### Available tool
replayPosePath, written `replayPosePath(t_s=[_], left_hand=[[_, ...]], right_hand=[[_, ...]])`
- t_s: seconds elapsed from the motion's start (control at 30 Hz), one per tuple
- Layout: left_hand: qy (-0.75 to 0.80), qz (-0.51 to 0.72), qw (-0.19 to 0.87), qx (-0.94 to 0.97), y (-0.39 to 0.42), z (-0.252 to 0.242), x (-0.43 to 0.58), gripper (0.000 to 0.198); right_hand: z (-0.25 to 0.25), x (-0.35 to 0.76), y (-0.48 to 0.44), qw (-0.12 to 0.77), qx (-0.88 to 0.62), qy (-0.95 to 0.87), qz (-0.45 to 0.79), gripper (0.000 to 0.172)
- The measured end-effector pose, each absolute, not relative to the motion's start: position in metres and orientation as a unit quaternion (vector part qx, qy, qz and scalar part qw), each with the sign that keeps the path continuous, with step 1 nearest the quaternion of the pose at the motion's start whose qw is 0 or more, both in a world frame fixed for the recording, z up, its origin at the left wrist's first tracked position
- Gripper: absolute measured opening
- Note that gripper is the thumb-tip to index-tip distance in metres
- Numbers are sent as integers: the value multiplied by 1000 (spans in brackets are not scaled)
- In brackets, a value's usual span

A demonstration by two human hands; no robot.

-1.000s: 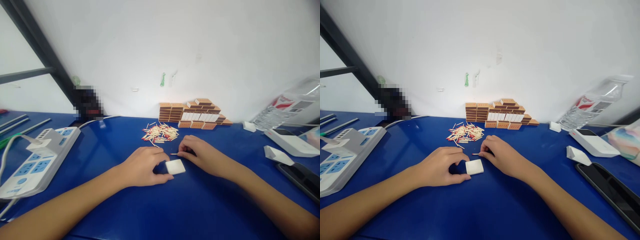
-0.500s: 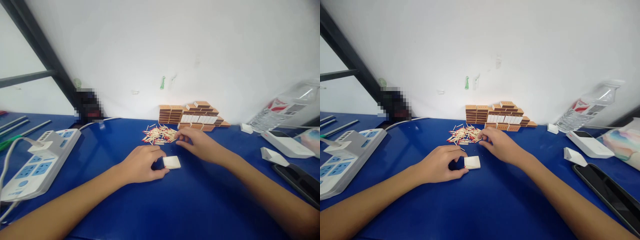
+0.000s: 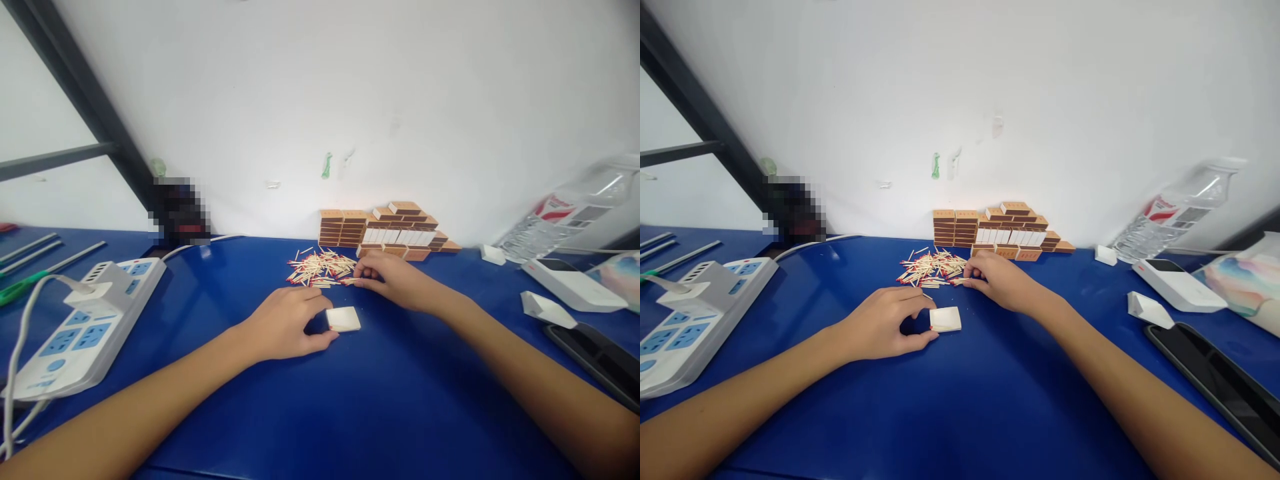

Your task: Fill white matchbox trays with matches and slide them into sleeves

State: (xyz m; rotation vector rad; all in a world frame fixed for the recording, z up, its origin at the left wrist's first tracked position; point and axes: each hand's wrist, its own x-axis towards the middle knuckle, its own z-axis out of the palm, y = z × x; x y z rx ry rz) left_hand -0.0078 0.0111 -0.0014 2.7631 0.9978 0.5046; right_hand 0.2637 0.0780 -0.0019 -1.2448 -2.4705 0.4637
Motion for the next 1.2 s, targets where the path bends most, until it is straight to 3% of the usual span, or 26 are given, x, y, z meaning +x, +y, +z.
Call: replayPosePath(t_s=[0.4,0.63,0.87,1.0,1.2], left_hand=[[333,166,78,925,11,1,-10,31],[334,165,82,924,12,0,-9,31],[330,185,108,920,10,-1,-8,27],[331,187,104,919,10,-2,-8,27],[327,175,93,924,10,-1,-6,27]], right_hand=[[4,273,60,138,-479,-854,149,34],[2,293,51,145,-499,-843,138,28],[14,266,21,206,-438,-858,172,23],[15,241,2,182,-409,-875,187,15],[9,237,-3,139,-405,-889,164,18]])
